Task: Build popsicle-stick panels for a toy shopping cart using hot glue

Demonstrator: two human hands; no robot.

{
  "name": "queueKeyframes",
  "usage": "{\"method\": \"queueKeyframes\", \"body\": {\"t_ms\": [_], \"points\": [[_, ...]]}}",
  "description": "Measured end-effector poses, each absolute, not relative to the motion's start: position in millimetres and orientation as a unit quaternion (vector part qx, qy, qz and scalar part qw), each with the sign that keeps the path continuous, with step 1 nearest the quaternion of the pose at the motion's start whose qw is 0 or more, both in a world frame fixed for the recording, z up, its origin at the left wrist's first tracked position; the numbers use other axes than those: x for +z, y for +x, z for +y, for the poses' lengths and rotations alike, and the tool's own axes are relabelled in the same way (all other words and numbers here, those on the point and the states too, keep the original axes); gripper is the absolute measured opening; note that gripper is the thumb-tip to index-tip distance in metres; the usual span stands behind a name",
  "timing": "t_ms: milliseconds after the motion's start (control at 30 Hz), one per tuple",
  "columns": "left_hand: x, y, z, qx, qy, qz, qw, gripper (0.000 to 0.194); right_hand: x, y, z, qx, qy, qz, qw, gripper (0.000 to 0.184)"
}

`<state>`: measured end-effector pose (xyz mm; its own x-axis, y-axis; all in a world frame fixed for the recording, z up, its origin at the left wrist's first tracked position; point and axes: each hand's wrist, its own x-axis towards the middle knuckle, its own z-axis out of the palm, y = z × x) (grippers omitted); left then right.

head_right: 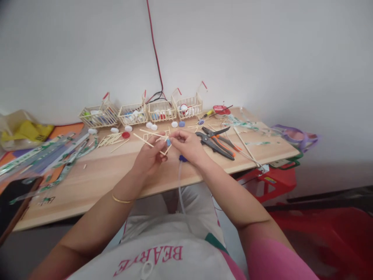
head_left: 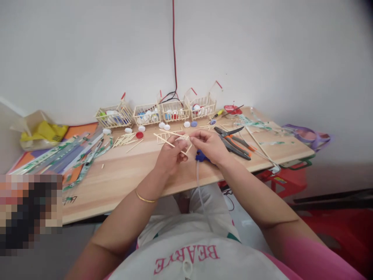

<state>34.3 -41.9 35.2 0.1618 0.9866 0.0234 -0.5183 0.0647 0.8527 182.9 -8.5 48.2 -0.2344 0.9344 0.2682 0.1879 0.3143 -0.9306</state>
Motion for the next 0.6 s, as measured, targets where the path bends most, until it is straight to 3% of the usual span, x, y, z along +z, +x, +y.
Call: {"method": "queueKeyframes", "body": {"t_ms": [233,433,600], "points": [[31,32,-34,0.591,0.339,0.327,0.655,0.027,50,177,-12,0.457,-0.419,-0.657,0.430,0.024],[38,32,-38,0.581,0.338,0.315,0.670,0.027,51,172,-15,0.493,-0.412,-0.629,0.438,0.021],[38,31,-41,0.551,0.342,0.306,0.697,0.030,46,170,-16,0.457,-0.420,-0.626,0.472,0.015]]}}
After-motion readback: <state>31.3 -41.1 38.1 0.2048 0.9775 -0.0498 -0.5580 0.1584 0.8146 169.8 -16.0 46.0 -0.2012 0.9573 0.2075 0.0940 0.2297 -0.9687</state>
